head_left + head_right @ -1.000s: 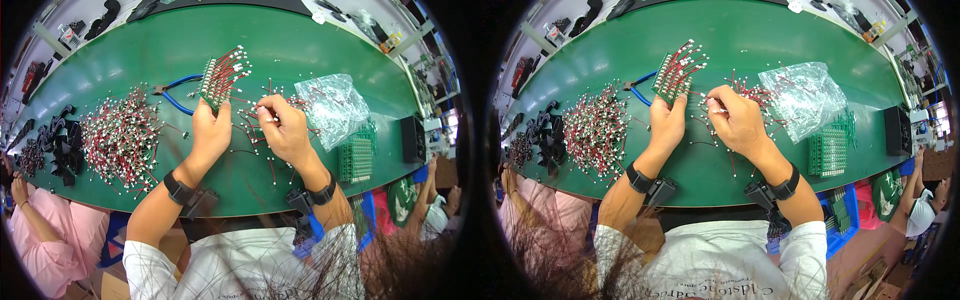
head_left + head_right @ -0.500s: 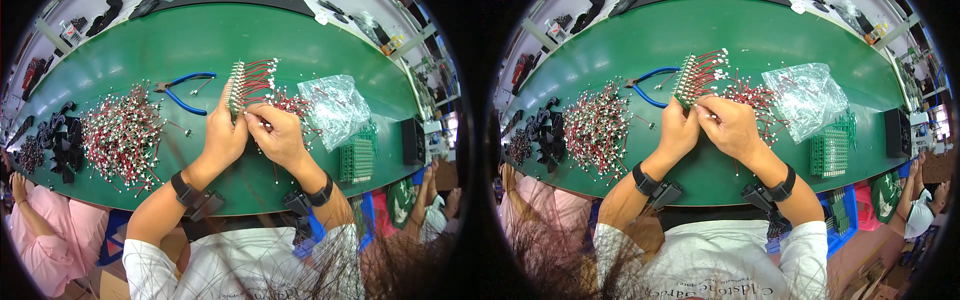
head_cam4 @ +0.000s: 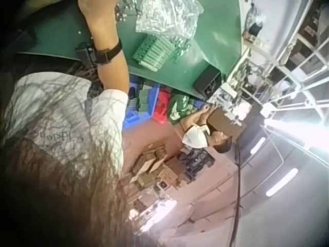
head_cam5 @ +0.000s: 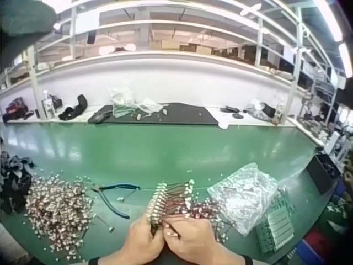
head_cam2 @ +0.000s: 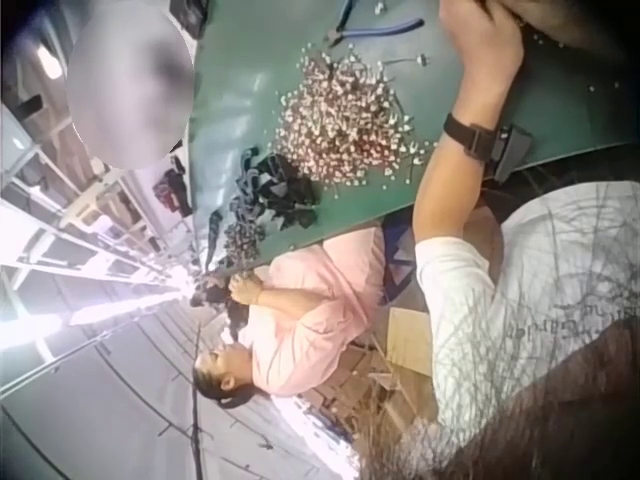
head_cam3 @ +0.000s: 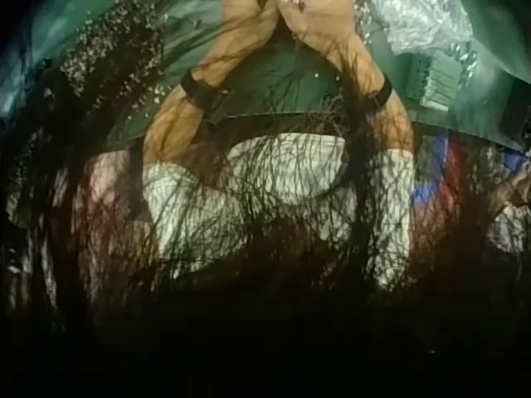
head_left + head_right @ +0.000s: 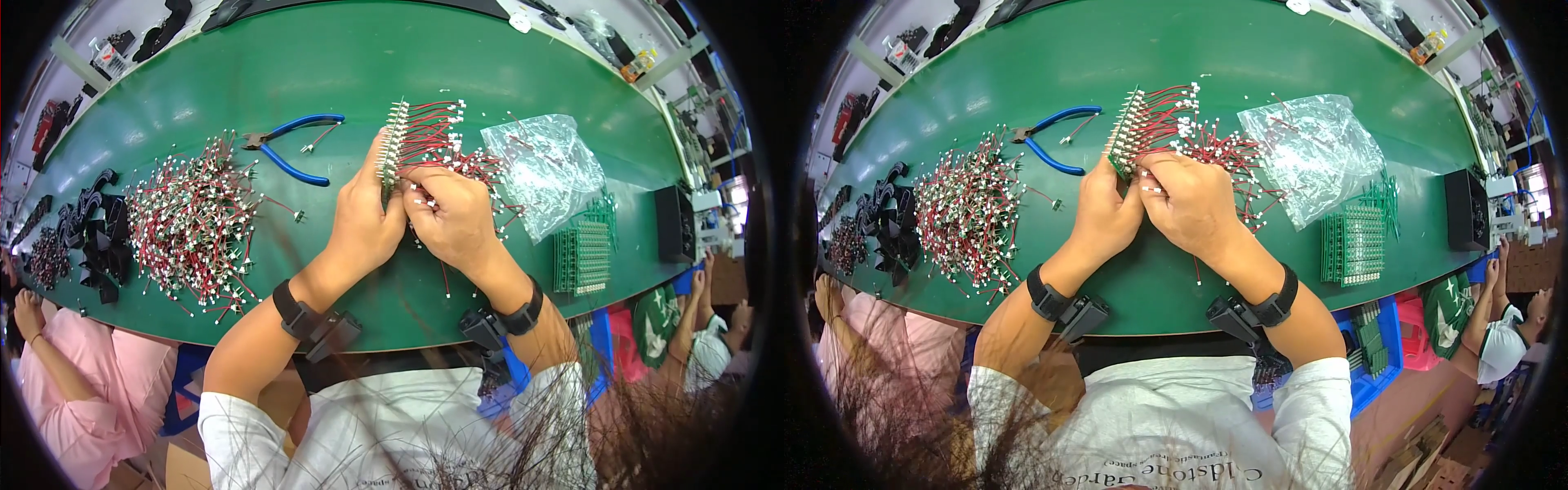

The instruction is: Manually assembling small electronic components onto a board or strip at a factory workstation.

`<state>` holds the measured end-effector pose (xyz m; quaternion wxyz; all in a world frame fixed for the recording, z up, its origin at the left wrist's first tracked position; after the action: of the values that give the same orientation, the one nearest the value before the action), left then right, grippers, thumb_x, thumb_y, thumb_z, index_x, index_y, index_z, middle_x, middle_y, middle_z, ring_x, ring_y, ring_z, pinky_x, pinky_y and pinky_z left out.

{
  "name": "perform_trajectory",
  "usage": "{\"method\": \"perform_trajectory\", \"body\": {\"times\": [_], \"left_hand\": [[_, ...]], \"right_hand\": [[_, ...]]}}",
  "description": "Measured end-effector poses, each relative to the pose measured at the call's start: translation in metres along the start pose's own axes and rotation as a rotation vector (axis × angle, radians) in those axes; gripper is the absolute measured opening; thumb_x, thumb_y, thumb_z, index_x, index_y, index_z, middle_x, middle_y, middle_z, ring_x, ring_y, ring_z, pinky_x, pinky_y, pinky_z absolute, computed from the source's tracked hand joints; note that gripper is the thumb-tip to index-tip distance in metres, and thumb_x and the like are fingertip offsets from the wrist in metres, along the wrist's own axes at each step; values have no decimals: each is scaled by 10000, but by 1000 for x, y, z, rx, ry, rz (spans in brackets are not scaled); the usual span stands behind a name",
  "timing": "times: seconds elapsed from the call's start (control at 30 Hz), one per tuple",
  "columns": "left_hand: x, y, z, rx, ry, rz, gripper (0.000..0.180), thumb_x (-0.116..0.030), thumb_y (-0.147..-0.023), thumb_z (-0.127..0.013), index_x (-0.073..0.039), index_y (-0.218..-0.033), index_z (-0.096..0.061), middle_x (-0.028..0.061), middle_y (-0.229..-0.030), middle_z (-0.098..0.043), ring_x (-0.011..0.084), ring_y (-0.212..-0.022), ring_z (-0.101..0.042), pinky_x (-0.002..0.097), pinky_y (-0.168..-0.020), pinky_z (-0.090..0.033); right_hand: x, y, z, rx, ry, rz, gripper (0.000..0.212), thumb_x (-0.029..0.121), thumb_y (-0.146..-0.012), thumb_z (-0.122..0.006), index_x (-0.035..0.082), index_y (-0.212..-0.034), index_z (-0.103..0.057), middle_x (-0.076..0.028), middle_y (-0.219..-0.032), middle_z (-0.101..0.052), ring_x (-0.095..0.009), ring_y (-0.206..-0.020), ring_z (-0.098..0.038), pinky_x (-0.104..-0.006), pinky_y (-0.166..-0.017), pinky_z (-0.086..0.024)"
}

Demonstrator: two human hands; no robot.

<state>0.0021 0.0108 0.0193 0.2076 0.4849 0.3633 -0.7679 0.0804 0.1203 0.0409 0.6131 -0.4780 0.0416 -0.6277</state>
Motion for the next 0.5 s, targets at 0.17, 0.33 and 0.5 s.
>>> {"method": "perform_trajectory", "body": {"times": [0.17,0.33,0.5], "left_hand": [[6,2,-2,13,40,-35,612,21,-863,-529,15,-1443,-333,257,-1180,-609,376,-1071,-635,386,-898,-496],[6,2,-3,43,103,-11,598,-1,-878,-533,10,-1443,-337,252,-1184,-611,369,-1073,-637,383,-899,-497],[7,4,-5,45,163,60,292,-29,-934,-561,34,-1215,-518,105,-1105,-640,137,-988,-605,295,-847,-498]], "right_hand": [[-1,1,-2,-37,10,24,85,59,-750,-667,30,-829,-666,-127,-796,-693,-297,-615,-656,-356,-522,-523],[2,0,1,13,48,-4,91,19,-746,-677,-28,-822,-658,-147,-778,-683,-268,-652,-680,-330,-551,-539],[2,0,1,-35,30,43,83,10,-726,-686,-23,-798,-661,-140,-753,-683,-261,-612,-672,-321,-523,-529]]}}
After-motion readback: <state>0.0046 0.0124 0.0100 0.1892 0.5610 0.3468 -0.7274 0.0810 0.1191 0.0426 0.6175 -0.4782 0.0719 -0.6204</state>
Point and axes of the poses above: each hand's wrist, its own y-axis away from the middle knuckle, its own z-axis out of the back of the hand, x = y × z, the point moved 2 cm from there along -y, towards the middle knuckle
